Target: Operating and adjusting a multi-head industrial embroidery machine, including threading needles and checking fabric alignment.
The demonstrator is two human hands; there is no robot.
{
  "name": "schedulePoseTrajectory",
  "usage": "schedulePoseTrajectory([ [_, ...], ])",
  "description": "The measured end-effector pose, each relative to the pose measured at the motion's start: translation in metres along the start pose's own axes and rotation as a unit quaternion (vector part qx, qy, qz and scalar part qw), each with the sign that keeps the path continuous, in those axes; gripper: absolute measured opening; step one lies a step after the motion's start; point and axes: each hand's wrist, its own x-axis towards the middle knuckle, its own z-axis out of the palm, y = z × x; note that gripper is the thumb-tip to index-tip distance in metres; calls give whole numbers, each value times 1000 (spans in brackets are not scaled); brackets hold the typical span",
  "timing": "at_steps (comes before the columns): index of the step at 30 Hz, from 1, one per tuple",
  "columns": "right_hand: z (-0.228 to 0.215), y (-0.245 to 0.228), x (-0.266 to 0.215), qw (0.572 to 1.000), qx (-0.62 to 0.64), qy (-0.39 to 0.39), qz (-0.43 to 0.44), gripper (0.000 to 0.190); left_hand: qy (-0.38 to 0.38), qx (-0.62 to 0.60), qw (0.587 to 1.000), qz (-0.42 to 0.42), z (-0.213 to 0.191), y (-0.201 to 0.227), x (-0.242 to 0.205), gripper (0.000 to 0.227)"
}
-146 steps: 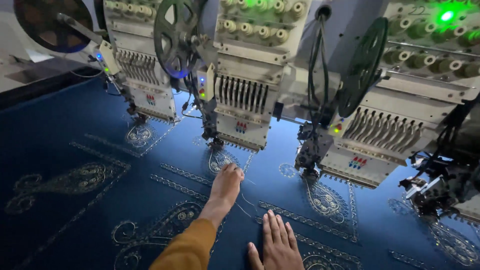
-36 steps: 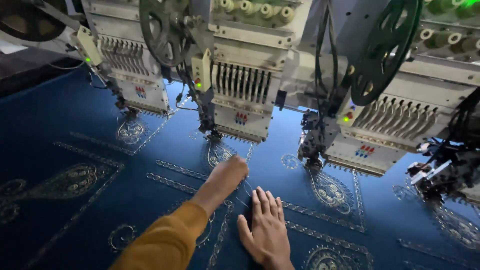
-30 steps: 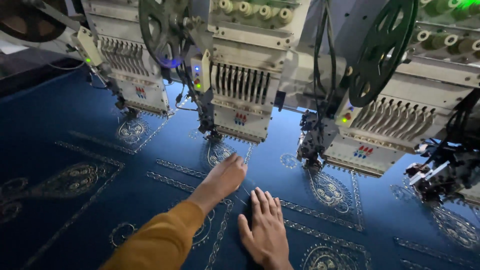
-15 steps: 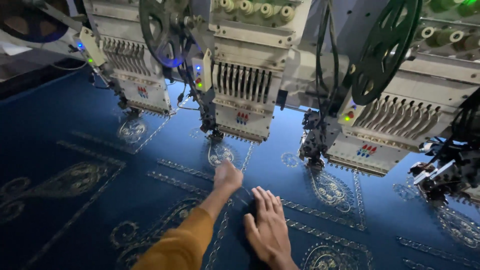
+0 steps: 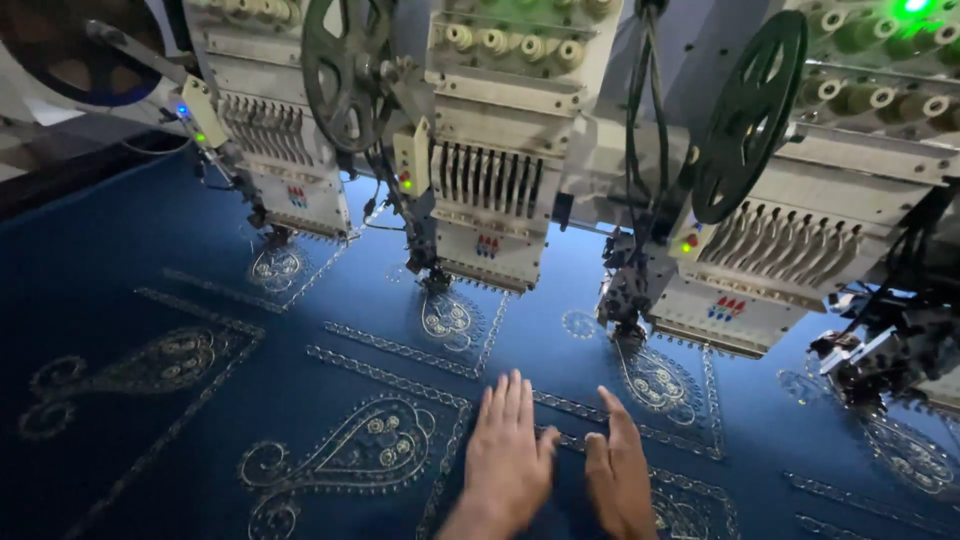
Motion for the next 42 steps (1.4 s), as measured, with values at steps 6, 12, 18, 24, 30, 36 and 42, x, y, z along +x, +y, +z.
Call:
schedulePoseTrajectory([
  [6,11,4,6,996,-66,-11,55,67,178,217,960,-6,39,-17,-67,97],
  [12,-13,-37,-6,988,49,24,145,70,-200,3,977,-69,-35,20,44,91],
  [18,-6,-16,6,975,96,64,189,66,5,18,1000,17,31,3,71,35],
  [24,-17,-29,-6,983,123,28,134,67,35,-10,999,15,27,17,90,4],
  [30,-14,-20,-3,989,108,31,95,71,77,146,986,2,58,25,98,23],
  [36,-9,3,-3,980,173,81,52,68,-40,-86,980,-174,52,35,99,20],
  [42,-26,-31,-5,986,98,54,125,65,-117,-157,946,-257,25,36,79,20],
])
